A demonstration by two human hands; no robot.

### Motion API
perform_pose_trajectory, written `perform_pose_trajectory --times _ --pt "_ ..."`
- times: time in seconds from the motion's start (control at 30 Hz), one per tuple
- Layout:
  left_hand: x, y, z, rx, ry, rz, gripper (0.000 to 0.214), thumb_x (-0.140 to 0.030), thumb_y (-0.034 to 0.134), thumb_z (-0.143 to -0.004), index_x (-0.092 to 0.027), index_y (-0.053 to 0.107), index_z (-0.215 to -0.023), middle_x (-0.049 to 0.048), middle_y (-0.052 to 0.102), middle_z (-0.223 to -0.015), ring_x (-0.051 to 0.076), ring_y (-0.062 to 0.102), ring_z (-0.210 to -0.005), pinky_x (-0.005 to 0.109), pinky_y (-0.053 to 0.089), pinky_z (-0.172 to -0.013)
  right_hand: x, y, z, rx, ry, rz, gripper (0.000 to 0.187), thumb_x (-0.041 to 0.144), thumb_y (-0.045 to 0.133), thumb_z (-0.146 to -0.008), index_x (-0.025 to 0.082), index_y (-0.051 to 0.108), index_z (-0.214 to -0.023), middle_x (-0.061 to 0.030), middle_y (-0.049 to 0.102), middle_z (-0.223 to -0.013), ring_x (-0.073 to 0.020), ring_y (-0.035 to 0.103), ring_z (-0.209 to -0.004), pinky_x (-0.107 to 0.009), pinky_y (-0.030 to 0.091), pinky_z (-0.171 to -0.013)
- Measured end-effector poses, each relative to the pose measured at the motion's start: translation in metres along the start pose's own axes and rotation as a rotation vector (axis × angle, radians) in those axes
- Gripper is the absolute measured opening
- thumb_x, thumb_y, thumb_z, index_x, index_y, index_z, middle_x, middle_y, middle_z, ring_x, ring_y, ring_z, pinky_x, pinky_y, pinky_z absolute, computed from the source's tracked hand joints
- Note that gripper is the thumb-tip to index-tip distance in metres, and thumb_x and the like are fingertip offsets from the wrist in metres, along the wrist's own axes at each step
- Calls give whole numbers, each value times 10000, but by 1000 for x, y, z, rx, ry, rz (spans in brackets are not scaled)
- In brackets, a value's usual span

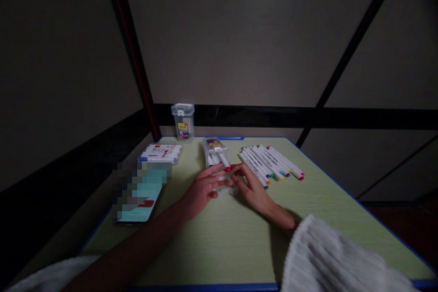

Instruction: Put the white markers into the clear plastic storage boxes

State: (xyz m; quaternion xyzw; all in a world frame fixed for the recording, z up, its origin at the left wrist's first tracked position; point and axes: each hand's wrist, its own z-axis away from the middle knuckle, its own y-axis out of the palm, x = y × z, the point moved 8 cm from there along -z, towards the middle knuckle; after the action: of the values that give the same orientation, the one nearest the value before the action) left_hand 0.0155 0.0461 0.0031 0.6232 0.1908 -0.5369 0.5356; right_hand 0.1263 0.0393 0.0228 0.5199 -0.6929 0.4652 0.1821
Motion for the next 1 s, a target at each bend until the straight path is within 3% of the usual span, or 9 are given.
perform_pose_trajectory --times 0.47,1.0 --pt "4 -2 -4 46 12 4 432 -161 573 -699 -166 519 -1128 134 497 -1240 174 606 -872 131 277 -392 1 5 -1 35 -69 61 410 43 411 -754 193 472 -1130 -78 478 -1054 -161 500 -859 -343 410 -816" --pt "3 -1 -4 33 -1 -22 332 -190 604 -670 -151 569 -997 129 536 -1186 162 613 -780 141 267 -384 1 2 -2 11 -57 31 392 66 428 -770 213 515 -1123 -68 472 -1017 -154 512 -817 -348 438 -781"
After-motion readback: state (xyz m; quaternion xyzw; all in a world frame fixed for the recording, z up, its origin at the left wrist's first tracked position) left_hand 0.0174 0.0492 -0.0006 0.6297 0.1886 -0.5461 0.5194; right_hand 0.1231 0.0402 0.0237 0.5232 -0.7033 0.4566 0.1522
